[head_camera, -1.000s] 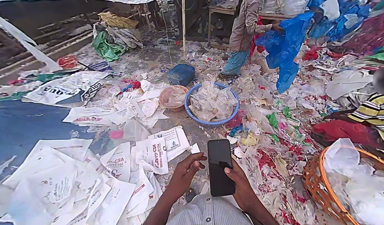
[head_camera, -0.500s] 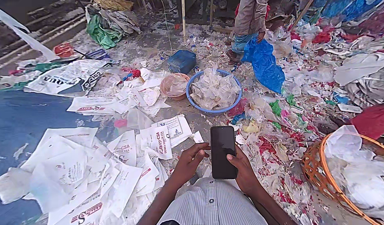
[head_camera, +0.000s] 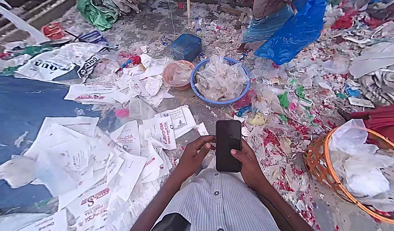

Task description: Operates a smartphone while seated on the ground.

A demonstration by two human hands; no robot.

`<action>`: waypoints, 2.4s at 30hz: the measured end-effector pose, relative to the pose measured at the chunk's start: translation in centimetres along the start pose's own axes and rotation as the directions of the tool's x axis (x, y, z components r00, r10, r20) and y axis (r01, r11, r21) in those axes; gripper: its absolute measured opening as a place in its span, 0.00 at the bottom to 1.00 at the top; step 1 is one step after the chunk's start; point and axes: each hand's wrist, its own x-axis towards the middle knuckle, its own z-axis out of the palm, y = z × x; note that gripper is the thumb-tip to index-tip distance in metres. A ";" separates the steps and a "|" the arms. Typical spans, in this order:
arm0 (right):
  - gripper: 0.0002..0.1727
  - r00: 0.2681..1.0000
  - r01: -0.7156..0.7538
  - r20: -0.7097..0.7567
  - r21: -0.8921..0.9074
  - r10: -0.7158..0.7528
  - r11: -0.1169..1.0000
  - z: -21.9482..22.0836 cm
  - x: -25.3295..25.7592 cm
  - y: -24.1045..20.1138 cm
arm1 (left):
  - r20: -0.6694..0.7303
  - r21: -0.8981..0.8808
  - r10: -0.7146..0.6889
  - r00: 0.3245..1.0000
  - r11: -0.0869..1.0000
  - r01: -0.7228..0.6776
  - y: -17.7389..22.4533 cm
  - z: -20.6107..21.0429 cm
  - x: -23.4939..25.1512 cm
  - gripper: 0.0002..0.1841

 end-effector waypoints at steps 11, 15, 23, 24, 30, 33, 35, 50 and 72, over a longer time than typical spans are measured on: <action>0.23 0.995 -0.059 -0.082 -0.003 0.058 0.998 0.0 -0.1 0.1 | 0.023 -0.001 -0.001 1.000 1.000 0.001 -0.4 0.5 -0.1 0.22; 0.22 0.991 -0.064 -0.118 0.005 0.064 0.998 0.0 -0.2 0.3 | 0.037 0.010 -0.009 0.999 1.000 0.009 -0.5 0.6 -0.2 0.22; 0.22 0.976 -0.081 -0.203 0.009 0.081 0.997 0.1 -0.5 0.2 | 0.062 0.030 -0.010 0.998 1.000 0.008 -0.8 0.7 -0.3 0.23; 0.22 0.975 -0.082 -0.205 0.006 0.081 0.997 0.1 -0.5 0.2 | 0.066 0.032 -0.010 0.998 0.999 0.008 -0.7 0.7 -0.3 0.23; 0.21 0.970 -0.093 -0.225 -0.005 0.090 0.996 0.1 -0.6 0.0 | 0.076 0.024 -0.022 0.997 1.000 0.020 -0.6 0.8 -0.5 0.23; 0.21 0.964 -0.101 -0.248 -0.014 0.095 0.995 0.2 -0.5 -0.2 | 0.083 0.025 -0.017 0.996 1.000 0.015 -0.5 0.9 -0.4 0.22; 0.21 0.957 -0.113 -0.272 -0.030 0.100 0.993 0.3 -0.6 -0.4 | 0.088 0.025 -0.010 0.996 1.000 0.007 -0.5 1.0 -0.5 0.22; 0.25 0.929 -0.144 -0.344 -0.003 0.134 0.990 -0.1 -1.0 -0.2 | 0.113 0.039 -0.028 0.993 0.999 0.024 -0.7 1.4 -0.6 0.22; 0.20 0.939 -0.146 -0.315 0.003 0.140 0.989 -0.4 -1.0 -0.3 | 0.134 0.058 -0.051 0.990 0.997 0.044 -1.0 1.8 -0.5 0.22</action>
